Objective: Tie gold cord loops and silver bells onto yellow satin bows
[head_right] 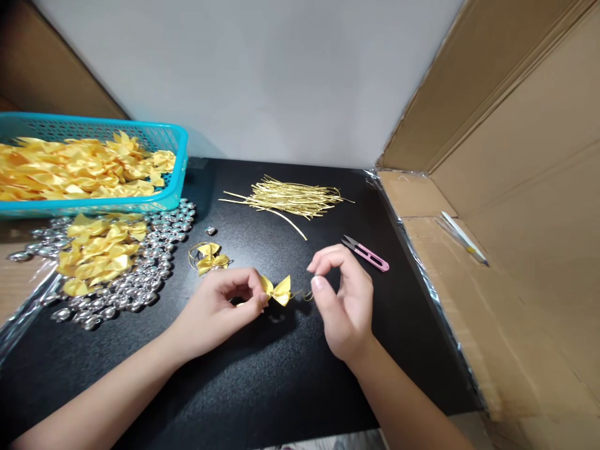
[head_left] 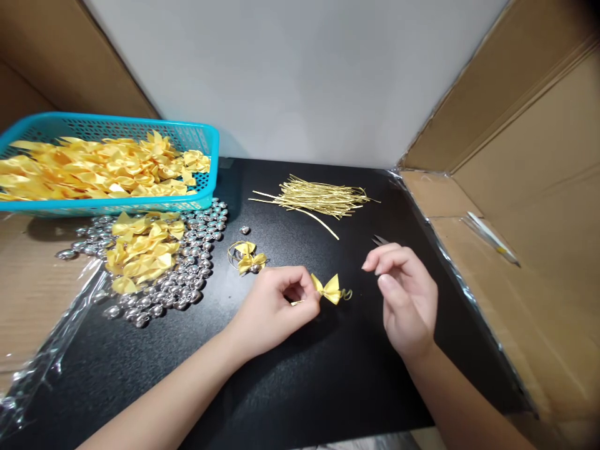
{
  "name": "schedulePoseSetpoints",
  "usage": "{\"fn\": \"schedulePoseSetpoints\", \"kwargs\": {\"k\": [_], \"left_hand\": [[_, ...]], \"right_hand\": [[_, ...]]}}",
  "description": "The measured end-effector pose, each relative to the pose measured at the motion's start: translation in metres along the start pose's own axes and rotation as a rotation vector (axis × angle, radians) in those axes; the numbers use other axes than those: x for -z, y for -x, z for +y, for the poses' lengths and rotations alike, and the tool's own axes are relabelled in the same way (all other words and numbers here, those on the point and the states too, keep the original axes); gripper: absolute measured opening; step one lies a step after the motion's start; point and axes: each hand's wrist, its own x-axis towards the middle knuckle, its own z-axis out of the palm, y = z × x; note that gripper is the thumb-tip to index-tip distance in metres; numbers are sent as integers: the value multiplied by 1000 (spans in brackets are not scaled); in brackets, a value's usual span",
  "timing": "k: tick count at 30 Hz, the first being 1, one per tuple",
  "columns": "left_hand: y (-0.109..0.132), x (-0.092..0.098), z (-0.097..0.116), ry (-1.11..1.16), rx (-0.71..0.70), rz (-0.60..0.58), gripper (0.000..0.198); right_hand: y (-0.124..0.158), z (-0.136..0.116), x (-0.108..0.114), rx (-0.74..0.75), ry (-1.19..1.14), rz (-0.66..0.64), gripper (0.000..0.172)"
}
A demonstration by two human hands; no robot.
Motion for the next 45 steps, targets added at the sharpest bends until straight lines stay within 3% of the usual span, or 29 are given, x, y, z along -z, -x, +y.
{"fn": "schedulePoseSetpoints", "kwargs": {"k": [5,11,27,40,45], "left_hand": [[0,0,2,-52,-53,12,12],[1,1,2,-111,-78,38,14],[2,1,3,-134,-34,6,14],[0,1,1,-47,-1,8,12],[0,2,1,9,-10,16,12]], "right_hand": [[-2,-10,-5,206,423,-246,16],[-3,-8,-10,298,580,-276,10],[4,-4,-12,213,470,-384,10],[6,-3,-16,227,451,-321,12],[6,0,-15,174,423,-369,11]]}}
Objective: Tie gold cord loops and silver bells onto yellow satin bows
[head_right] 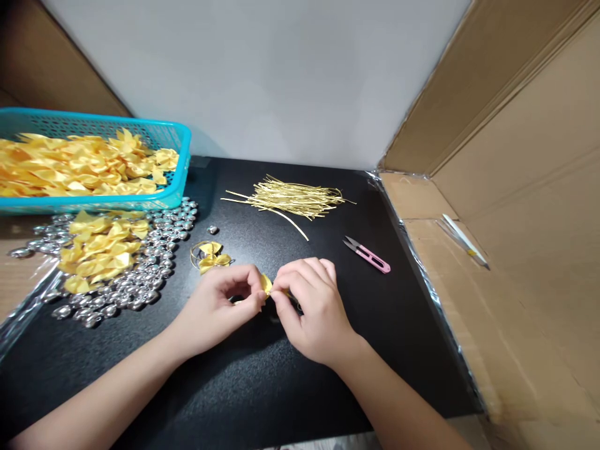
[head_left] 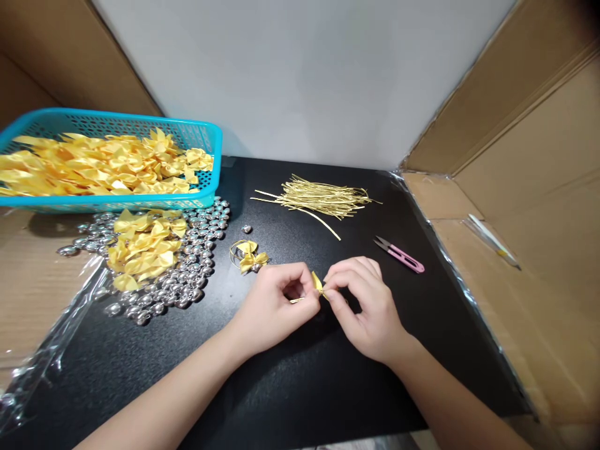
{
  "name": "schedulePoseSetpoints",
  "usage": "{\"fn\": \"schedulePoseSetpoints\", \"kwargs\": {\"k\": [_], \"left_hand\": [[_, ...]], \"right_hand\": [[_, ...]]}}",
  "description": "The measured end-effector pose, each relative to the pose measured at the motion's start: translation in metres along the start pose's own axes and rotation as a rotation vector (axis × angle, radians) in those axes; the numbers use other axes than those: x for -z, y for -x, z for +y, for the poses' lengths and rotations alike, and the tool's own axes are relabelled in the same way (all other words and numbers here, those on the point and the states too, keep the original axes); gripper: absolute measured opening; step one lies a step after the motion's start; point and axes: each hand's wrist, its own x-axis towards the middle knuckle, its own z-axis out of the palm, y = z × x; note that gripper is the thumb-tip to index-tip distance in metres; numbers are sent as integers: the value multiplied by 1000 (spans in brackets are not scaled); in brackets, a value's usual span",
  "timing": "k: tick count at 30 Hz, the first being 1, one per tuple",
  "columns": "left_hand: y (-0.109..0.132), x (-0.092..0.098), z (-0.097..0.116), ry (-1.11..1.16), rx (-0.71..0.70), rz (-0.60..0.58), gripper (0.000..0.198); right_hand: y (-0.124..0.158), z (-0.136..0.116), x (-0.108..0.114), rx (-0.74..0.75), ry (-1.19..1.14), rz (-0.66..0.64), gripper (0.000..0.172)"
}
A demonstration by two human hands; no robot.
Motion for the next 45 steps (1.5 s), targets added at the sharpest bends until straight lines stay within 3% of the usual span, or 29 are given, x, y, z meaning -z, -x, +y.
{"fn": "schedulePoseSetpoints", "kwargs": {"k": [6,15,45], "left_hand": [[1,3,4,86,-6,-47,19],[-2,1,1,178,136,-118,20],[1,-2,-5,-5,54,-71,15]], "right_hand": [[-3,3,4,-10,-5,8,12],[-4,4,7,65,33,-61,13],[2,-2,-2,-75,-67,-26,14]]}}
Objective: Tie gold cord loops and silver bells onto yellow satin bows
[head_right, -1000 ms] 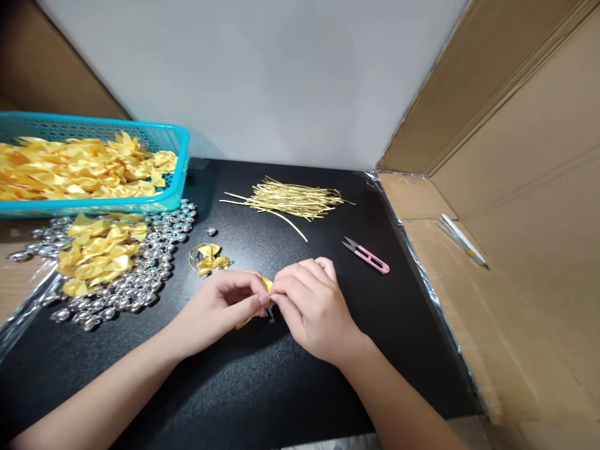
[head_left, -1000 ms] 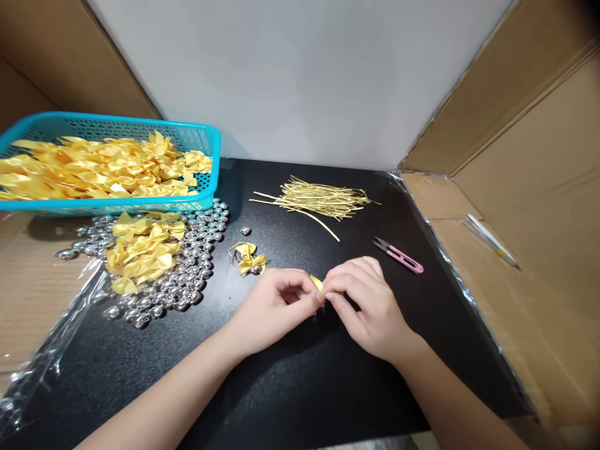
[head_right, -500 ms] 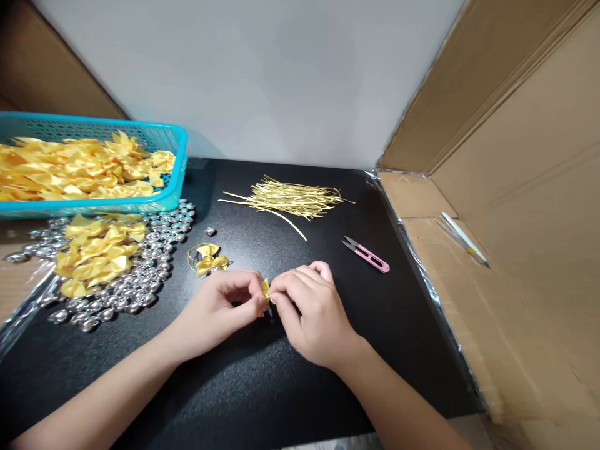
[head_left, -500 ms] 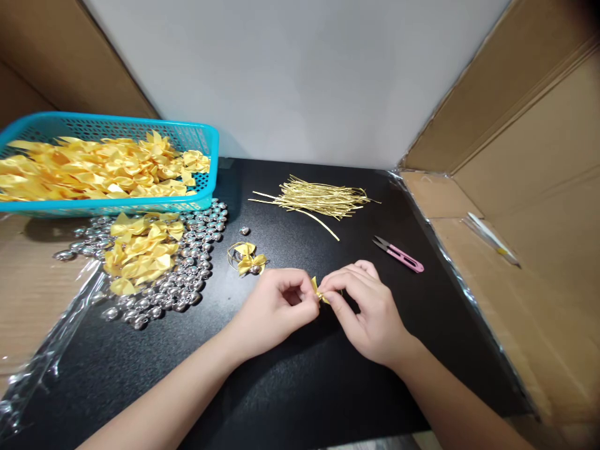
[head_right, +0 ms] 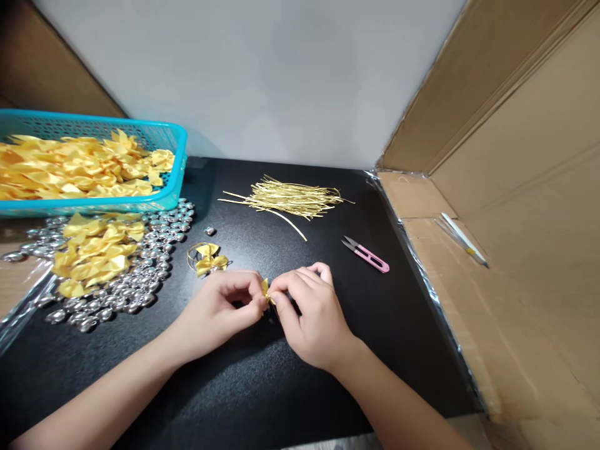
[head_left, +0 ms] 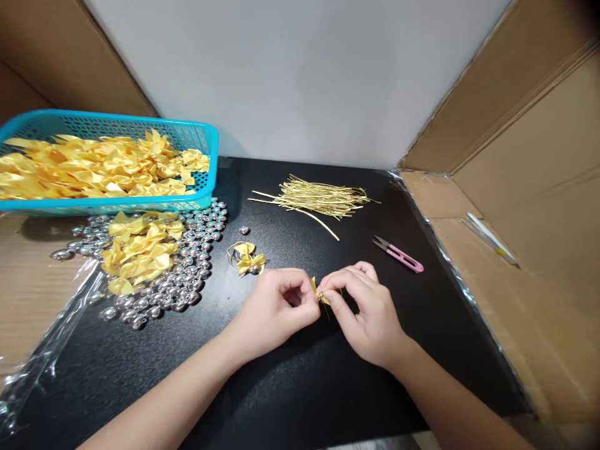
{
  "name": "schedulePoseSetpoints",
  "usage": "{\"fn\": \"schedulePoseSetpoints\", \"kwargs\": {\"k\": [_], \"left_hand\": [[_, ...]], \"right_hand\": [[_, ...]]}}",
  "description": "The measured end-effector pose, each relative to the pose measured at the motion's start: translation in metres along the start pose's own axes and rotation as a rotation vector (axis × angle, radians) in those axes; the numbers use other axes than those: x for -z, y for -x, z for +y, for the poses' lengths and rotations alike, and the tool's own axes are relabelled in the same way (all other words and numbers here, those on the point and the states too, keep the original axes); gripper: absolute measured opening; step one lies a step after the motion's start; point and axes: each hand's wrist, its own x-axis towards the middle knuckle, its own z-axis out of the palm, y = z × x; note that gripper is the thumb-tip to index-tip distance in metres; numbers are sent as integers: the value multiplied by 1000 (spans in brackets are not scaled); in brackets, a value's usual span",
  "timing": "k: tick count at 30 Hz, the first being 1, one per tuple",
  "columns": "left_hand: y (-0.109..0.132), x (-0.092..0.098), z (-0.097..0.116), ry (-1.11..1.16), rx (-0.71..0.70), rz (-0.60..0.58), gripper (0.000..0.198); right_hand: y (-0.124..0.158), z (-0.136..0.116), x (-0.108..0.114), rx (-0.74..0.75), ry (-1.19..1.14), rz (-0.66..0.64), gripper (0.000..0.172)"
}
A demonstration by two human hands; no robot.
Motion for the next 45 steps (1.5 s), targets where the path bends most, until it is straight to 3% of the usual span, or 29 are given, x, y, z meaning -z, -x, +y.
{"fn": "schedulePoseSetpoints", "kwargs": {"k": [11,15,20,22,26,30,36,45], "left_hand": [[0,0,3,-13,-2,28,17],[-1,1,6,90,7,32,18],[-3,0,8,330,124,40,14],[-4,0,7,421,164,69,14],[-3,0,3,617,198,105,18],[-2,2,-1,650,150,130,19],[1,2,-2,565,62,129,19],[2,2,4,485,-80,68,22]], "right_hand": [[-1,-1,0,-12,16,0,14],[-2,-3,3,1,-21,23,11],[-1,-5,8,86,-1,332,11],[1,-5,7,90,0,377,15],[2,-5,1,-70,-55,194,15],[2,-5,-7,-222,-208,72,11],[2,-8,-11,-416,-518,-30,17],[7,-8,-19,-473,-686,-40,14]]}}
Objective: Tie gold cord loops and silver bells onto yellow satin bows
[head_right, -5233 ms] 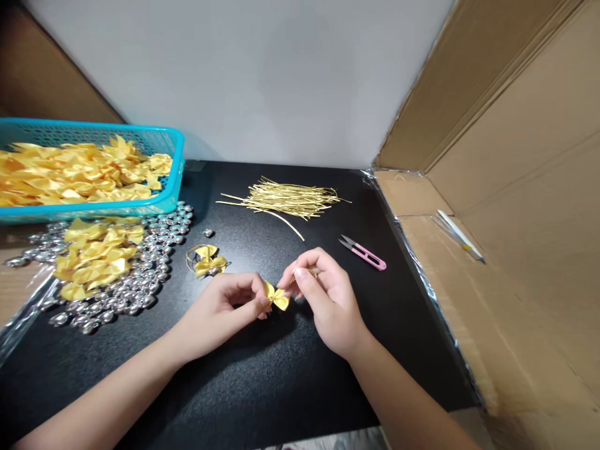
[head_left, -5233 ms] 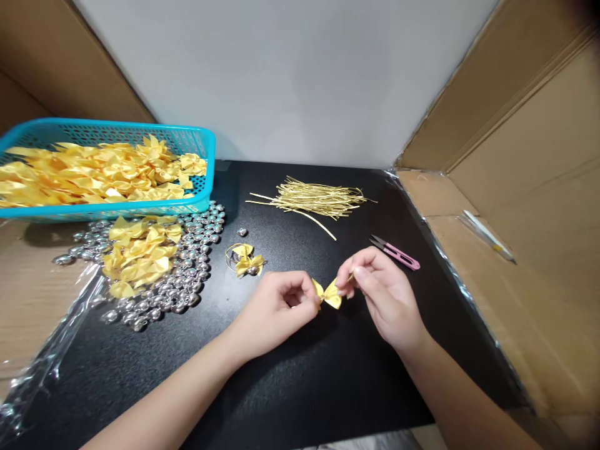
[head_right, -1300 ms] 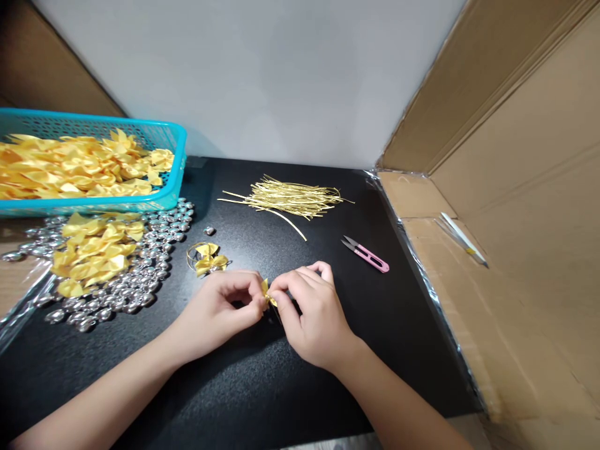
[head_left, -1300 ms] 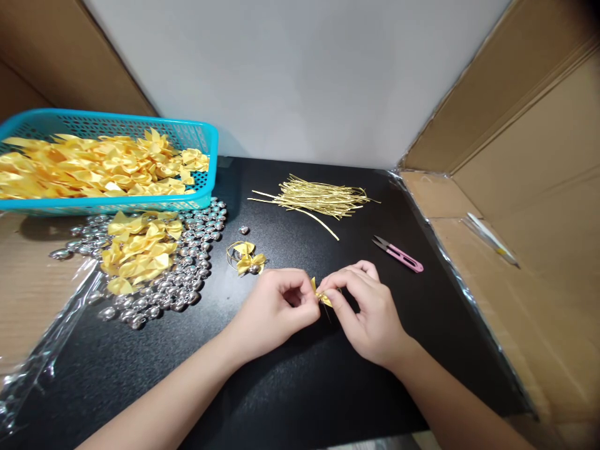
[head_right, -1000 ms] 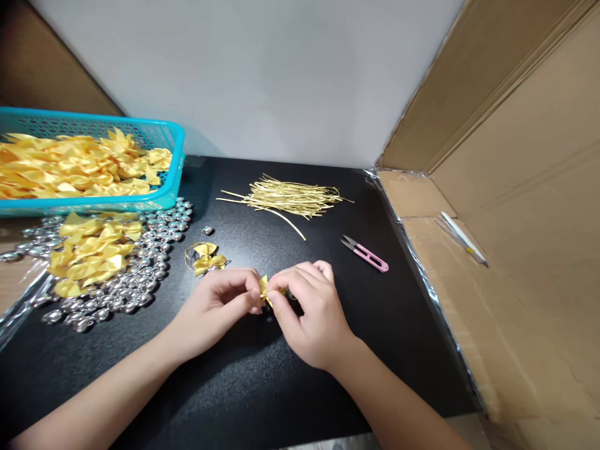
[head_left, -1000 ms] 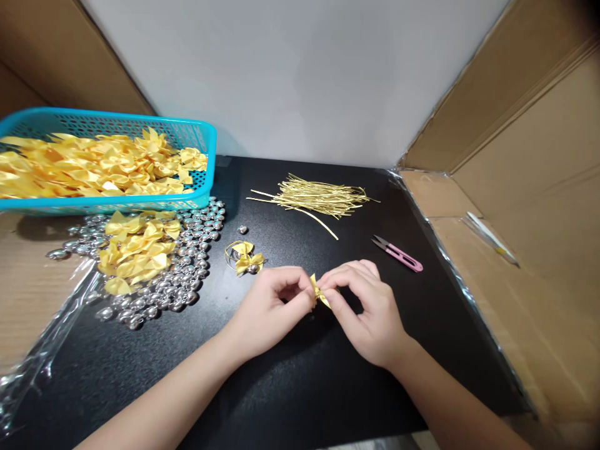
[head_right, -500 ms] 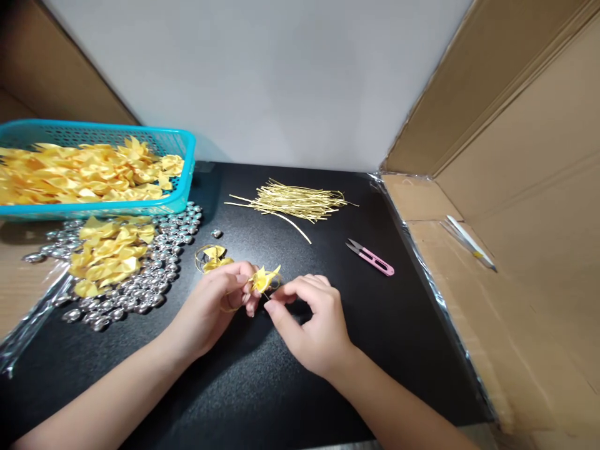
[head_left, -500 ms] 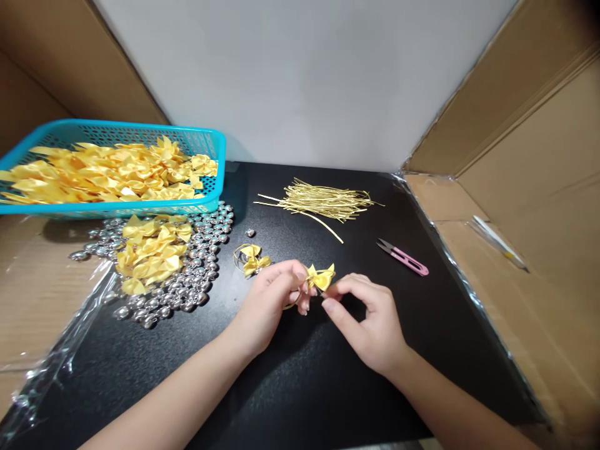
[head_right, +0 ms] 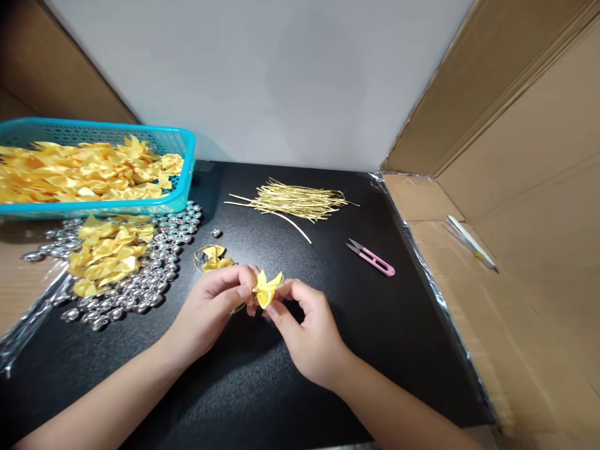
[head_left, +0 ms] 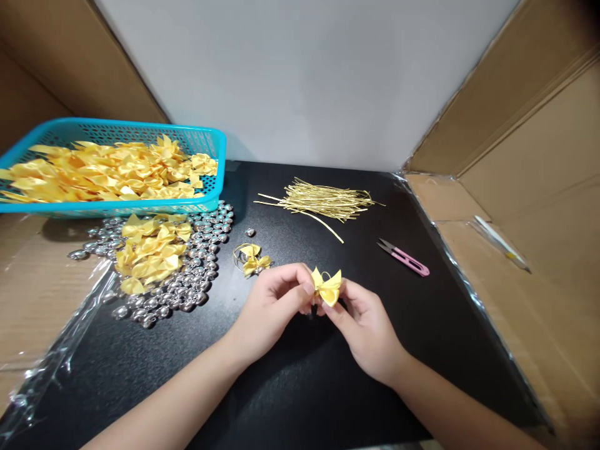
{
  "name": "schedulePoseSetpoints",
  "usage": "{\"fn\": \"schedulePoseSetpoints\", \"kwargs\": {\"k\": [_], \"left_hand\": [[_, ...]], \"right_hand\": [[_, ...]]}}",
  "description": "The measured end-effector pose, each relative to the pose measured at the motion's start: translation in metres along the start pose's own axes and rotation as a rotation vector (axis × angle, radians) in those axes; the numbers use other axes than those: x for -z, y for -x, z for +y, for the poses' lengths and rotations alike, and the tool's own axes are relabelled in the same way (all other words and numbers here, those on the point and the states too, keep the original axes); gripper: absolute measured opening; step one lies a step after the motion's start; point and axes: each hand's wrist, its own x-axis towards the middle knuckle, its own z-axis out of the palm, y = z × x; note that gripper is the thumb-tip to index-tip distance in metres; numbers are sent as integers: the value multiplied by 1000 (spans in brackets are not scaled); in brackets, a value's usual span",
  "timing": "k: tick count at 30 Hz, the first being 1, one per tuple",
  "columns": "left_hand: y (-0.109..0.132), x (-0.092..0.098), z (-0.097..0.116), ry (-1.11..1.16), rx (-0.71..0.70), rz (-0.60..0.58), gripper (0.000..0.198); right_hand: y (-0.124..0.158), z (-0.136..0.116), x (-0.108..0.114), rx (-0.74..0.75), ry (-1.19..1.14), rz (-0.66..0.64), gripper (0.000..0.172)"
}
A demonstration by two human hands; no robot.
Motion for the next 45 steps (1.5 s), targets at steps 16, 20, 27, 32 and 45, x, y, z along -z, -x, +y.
{"fn": "schedulePoseSetpoints", "kwargs": {"k": [16,20,27,32,45], "left_hand": [[4,-4,7,3,-20,-55,23],[4,-3,7,2,-8,-63,23],[4,-3,0,103,33,-67,21],[5,-2,-2,116,44,-58,21],[3,-3,-2,89,18,-47,28]], "right_hand": [[-1,5,-9,-20,-344,-72,29],[0,6,-9,-7,-360,-74,28],[0,7,-8,31,-263,-43,30],[-1,7,-7,22,-206,-38,33],[2,7,-5,41,-119,-32,34]]}}
